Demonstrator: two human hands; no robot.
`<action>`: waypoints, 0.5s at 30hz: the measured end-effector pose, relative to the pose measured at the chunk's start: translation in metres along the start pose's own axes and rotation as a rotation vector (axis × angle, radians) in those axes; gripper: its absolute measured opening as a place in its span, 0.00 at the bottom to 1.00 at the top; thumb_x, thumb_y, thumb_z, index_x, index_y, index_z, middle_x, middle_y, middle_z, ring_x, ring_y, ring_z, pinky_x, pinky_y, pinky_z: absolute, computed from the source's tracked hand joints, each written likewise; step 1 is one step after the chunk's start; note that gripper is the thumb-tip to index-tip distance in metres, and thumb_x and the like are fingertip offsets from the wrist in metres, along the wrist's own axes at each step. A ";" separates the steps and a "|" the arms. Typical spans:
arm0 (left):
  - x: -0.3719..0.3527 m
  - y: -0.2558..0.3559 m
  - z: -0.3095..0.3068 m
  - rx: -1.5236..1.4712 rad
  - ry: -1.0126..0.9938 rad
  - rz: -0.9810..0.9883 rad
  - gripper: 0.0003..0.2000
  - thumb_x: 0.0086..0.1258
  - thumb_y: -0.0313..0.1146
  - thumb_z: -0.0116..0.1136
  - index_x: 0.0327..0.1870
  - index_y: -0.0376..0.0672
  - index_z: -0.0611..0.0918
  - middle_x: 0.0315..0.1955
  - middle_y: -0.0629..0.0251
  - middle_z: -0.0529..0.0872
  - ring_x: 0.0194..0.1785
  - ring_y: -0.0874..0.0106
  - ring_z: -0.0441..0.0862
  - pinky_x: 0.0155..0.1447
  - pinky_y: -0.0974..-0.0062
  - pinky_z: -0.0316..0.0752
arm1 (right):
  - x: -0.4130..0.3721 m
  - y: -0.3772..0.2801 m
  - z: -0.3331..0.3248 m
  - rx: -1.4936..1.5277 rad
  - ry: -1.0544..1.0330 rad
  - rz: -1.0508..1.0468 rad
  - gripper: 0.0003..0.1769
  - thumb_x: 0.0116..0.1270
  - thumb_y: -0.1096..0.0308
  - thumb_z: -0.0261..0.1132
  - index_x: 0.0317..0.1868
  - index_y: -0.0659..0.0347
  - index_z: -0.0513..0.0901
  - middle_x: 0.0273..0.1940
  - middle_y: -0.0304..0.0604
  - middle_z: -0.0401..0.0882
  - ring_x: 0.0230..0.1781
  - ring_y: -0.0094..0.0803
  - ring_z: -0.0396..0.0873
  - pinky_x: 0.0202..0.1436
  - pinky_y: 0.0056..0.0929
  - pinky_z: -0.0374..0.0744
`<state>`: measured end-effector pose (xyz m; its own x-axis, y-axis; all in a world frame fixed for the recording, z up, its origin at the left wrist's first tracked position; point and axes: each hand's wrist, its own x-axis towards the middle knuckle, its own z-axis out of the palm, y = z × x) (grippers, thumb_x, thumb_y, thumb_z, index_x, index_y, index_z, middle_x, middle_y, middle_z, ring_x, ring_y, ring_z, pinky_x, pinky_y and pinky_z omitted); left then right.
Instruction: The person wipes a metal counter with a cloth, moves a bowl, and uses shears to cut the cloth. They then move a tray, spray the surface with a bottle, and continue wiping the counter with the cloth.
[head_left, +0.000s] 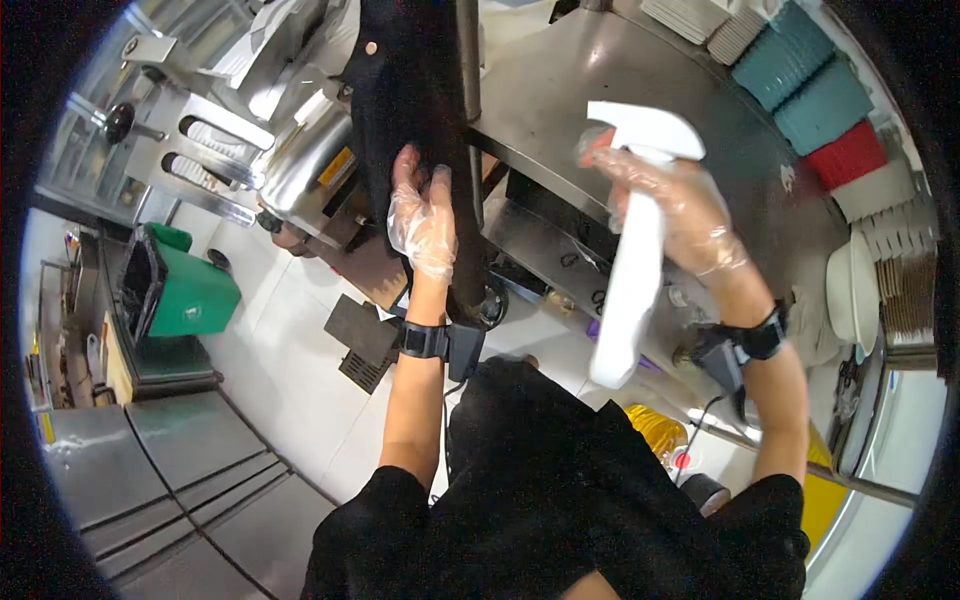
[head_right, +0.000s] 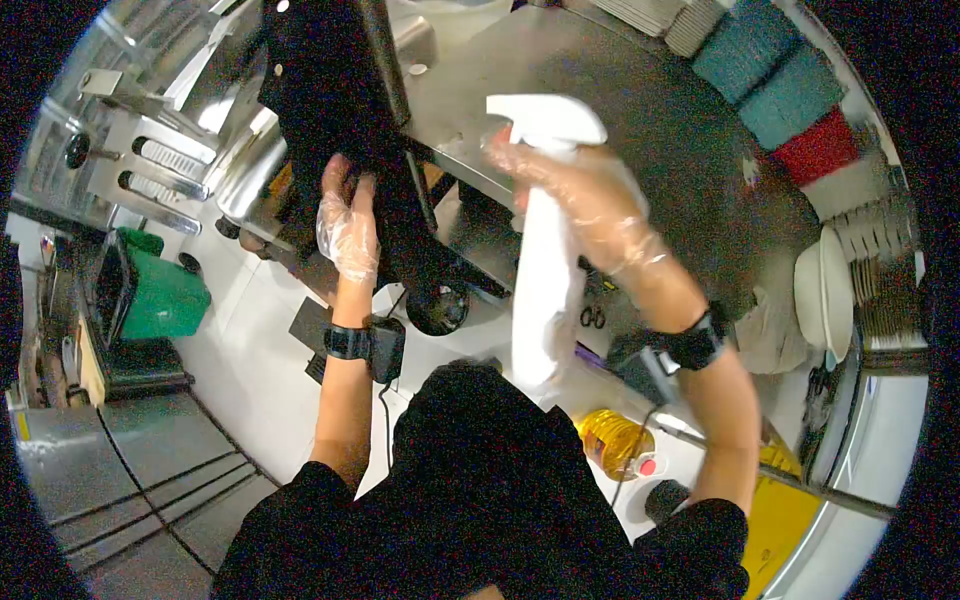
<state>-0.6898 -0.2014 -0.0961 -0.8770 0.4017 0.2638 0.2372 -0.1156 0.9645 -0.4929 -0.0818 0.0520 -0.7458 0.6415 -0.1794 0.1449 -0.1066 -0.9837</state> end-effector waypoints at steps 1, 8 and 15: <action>0.001 0.004 0.000 0.023 -0.005 -0.011 0.25 0.71 0.27 0.55 0.69 0.38 0.67 0.64 0.51 0.74 0.66 0.62 0.72 0.69 0.68 0.64 | 0.006 0.012 0.002 0.005 0.022 0.005 0.21 0.61 0.53 0.73 0.48 0.57 0.84 0.28 0.33 0.80 0.23 0.20 0.76 0.26 0.21 0.76; 0.021 -0.027 0.006 0.883 -0.001 0.215 0.37 0.66 0.53 0.61 0.70 0.36 0.66 0.58 0.37 0.77 0.59 0.48 0.78 0.60 0.59 0.76 | 0.023 0.060 0.017 0.053 0.084 0.076 0.19 0.61 0.52 0.72 0.44 0.58 0.86 0.27 0.34 0.81 0.23 0.21 0.77 0.27 0.23 0.75; 0.104 -0.035 -0.035 1.180 -0.203 -0.033 0.27 0.73 0.55 0.49 0.52 0.37 0.82 0.52 0.46 0.83 0.54 0.49 0.82 0.56 0.57 0.78 | 0.027 0.070 0.015 -0.158 0.185 0.096 0.23 0.60 0.46 0.70 0.41 0.58 0.86 0.25 0.36 0.81 0.23 0.22 0.77 0.28 0.25 0.74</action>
<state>-0.8040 -0.1869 -0.1028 -0.8330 0.5370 0.1330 0.5460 0.7594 0.3538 -0.5127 -0.0835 -0.0222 -0.5941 0.7640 -0.2518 0.3201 -0.0627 -0.9453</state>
